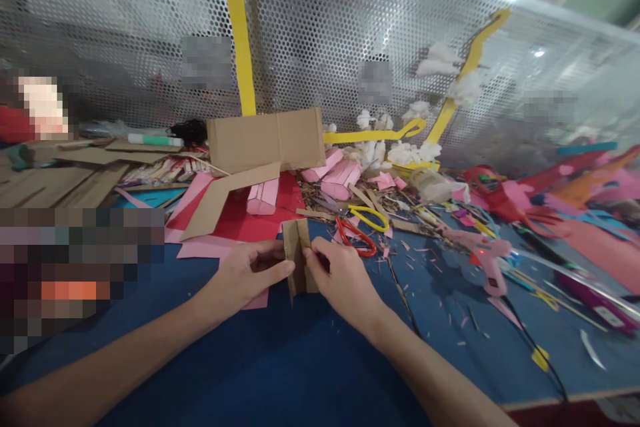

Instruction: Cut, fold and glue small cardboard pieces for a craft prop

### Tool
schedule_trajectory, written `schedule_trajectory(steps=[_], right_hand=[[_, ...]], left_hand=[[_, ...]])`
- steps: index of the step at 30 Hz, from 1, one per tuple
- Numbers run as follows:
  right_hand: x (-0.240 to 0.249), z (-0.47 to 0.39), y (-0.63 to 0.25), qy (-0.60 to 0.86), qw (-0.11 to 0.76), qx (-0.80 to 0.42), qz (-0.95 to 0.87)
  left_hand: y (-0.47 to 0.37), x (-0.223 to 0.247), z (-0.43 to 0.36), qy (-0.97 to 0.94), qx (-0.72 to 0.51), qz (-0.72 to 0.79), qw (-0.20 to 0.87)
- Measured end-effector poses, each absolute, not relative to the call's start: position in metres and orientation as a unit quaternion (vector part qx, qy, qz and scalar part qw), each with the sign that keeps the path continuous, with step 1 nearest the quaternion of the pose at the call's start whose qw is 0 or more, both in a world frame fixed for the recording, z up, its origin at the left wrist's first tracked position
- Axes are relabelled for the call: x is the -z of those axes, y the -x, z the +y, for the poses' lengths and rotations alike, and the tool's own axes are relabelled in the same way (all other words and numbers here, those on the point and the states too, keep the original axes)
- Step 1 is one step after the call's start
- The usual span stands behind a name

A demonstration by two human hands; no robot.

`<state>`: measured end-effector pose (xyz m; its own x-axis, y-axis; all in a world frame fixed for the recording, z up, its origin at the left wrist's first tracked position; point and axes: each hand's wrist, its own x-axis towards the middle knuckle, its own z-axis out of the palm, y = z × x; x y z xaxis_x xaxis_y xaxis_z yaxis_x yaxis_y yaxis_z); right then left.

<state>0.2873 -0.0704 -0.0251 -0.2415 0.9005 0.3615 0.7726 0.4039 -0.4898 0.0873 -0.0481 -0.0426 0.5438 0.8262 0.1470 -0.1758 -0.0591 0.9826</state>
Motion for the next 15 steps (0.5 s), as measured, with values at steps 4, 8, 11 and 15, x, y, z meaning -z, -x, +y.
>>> schedule_trajectory(steps=[4,8,11,15], right_hand=[[0.0261,-0.0701,-0.288,0.539,0.304,-0.11,-0.778],[0.0271,-0.0695,-0.2878,0.536,0.309,-0.11,-0.778],[0.0271,-0.0697,-0.2874,0.536,0.308,-0.108,-0.779],[0.027,-0.0706,-0.2874,0.538,0.305,-0.107,-0.778]], left_hand=[[-0.0871,0.0433,-0.0476,-0.606,-0.393,0.272,0.636],[-0.0868,0.0437,-0.0478,-0.608,-0.393,0.272,0.634],[-0.0871,0.0439,-0.0482,-0.603,-0.396,0.266,0.639],[-0.0876,0.0428,-0.0485,-0.599,-0.395,0.267,0.643]])
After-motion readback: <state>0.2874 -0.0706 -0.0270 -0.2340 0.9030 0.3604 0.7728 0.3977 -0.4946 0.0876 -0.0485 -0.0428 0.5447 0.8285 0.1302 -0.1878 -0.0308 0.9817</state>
